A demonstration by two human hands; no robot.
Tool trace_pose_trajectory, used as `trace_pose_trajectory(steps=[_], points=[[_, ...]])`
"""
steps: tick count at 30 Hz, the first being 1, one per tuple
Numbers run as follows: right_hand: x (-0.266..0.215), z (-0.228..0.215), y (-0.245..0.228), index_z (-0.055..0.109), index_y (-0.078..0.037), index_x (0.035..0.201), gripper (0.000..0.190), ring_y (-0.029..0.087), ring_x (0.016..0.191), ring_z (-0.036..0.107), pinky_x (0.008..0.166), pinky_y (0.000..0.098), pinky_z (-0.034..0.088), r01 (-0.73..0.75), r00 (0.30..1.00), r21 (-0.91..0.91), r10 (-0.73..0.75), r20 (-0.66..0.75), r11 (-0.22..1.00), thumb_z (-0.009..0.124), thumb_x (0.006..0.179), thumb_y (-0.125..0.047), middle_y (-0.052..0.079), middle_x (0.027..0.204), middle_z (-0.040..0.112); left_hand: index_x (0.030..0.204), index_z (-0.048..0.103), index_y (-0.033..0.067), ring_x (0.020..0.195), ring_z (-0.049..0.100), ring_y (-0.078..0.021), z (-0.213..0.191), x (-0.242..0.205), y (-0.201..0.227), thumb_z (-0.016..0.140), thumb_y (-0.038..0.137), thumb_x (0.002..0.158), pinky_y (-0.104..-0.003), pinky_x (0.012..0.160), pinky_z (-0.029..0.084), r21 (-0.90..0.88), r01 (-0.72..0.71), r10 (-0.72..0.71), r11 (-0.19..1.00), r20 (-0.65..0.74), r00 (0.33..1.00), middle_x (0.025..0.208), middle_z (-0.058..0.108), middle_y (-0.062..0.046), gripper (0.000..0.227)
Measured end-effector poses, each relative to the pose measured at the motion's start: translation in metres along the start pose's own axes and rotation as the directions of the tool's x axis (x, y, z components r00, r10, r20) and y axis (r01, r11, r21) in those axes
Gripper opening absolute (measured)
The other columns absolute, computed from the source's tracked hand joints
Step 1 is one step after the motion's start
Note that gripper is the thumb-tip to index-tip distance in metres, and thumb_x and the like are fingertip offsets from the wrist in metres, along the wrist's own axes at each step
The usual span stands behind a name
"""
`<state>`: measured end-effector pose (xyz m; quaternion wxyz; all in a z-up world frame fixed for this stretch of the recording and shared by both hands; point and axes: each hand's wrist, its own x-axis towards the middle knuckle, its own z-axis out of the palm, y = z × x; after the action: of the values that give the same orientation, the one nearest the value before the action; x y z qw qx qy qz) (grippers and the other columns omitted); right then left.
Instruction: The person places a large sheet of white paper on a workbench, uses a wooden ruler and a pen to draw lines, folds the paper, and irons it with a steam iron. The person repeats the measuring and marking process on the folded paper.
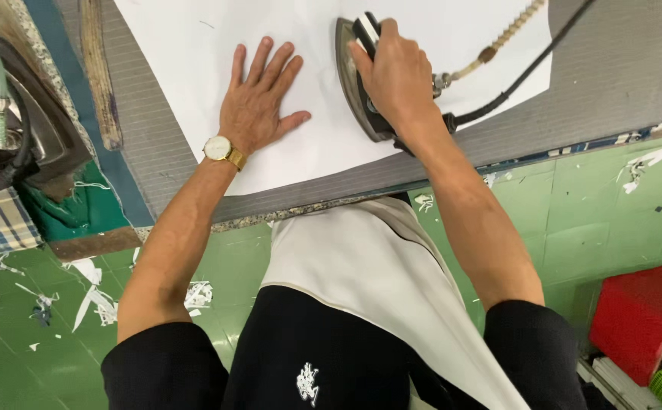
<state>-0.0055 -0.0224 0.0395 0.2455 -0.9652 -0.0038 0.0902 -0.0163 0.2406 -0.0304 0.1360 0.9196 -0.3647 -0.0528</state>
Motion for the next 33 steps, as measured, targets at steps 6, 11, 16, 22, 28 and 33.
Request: trace_pose_trajectory(steps=[6,11,16,22,28,33], points=[[-0.044,-0.008,-0.001,0.052,0.004,0.104,0.044,0.046,0.057,0.062,0.048,0.0533,0.046,-0.028,0.991,0.026,0.024,0.128,0.999,0.056,0.111,-0.04,0.02,0.072,0.066,0.164,0.036,-0.0019,0.153,0.01,-0.0387,-0.002,-0.002,-0.001,0.039,0.066,0.108,-0.069,0.12,0.009,-0.022,0.028,-0.028,0.999,0.008,1.0,0.17,0.021,-0.014,0.088],[-0.042,0.005,0.001,0.052,0.005,0.103,0.044,0.04,0.044,0.054,0.043,0.0499,0.041,0.022,1.0,-0.037,-0.022,0.002,0.999,0.061,0.112,-0.038,0.011,0.057,0.057,0.163,0.041,-0.003,0.153,0.012,-0.039,0.001,-0.001,0.0,0.037,0.067,0.11,-0.068,0.12,0.012,0.025,-0.002,0.002,1.0,-0.021,1.0,0.17,0.022,-0.014,0.088],[0.005,0.018,0.007,0.047,0.002,0.126,0.048,0.049,0.064,0.063,0.053,0.0568,0.048,0.003,0.998,-0.039,-0.005,-0.063,0.999,0.065,0.11,-0.039,0.021,0.074,0.067,0.162,0.037,-0.005,0.151,0.012,-0.0413,-0.006,0.0,0.004,0.047,0.062,0.11,-0.071,0.118,0.011,-0.004,-0.016,0.016,1.0,-0.004,1.0,0.168,0.024,-0.018,0.085],[-0.041,-0.002,0.01,0.053,0.003,0.102,0.042,0.039,0.053,0.061,0.045,0.0499,0.046,-0.029,0.997,0.029,0.027,0.077,0.999,0.06,0.111,-0.038,0.015,0.069,0.064,0.161,0.036,-0.0062,0.153,0.015,-0.041,-0.006,-0.017,-0.003,0.037,0.066,0.109,-0.069,0.119,0.014,0.055,0.011,-0.01,0.998,-0.018,1.0,0.168,0.024,-0.02,0.089],[-0.077,-0.011,0.015,0.054,0.002,0.109,0.046,0.042,0.064,0.063,0.052,0.0527,0.048,-0.06,0.977,0.016,0.056,0.208,0.998,0.056,0.109,-0.045,0.018,0.077,0.068,0.159,0.039,-0.005,0.153,0.018,-0.0409,-0.004,-0.023,-0.005,0.037,0.068,0.107,-0.069,0.119,0.016,0.08,0.05,-0.047,0.996,-0.038,0.998,0.167,0.027,-0.019,0.09],[-0.042,0.005,-0.027,0.052,0.0,0.103,0.042,0.038,0.053,0.059,0.045,0.0488,0.04,-0.008,0.964,0.043,-0.004,0.266,0.999,0.061,0.108,-0.04,0.015,0.07,0.066,0.159,0.042,-0.0014,0.153,0.022,-0.0383,-0.01,-0.023,-0.011,0.051,0.042,0.105,-0.066,0.119,0.018,0.05,0.055,-0.053,0.997,-0.03,0.998,0.166,0.033,-0.017,0.07]])
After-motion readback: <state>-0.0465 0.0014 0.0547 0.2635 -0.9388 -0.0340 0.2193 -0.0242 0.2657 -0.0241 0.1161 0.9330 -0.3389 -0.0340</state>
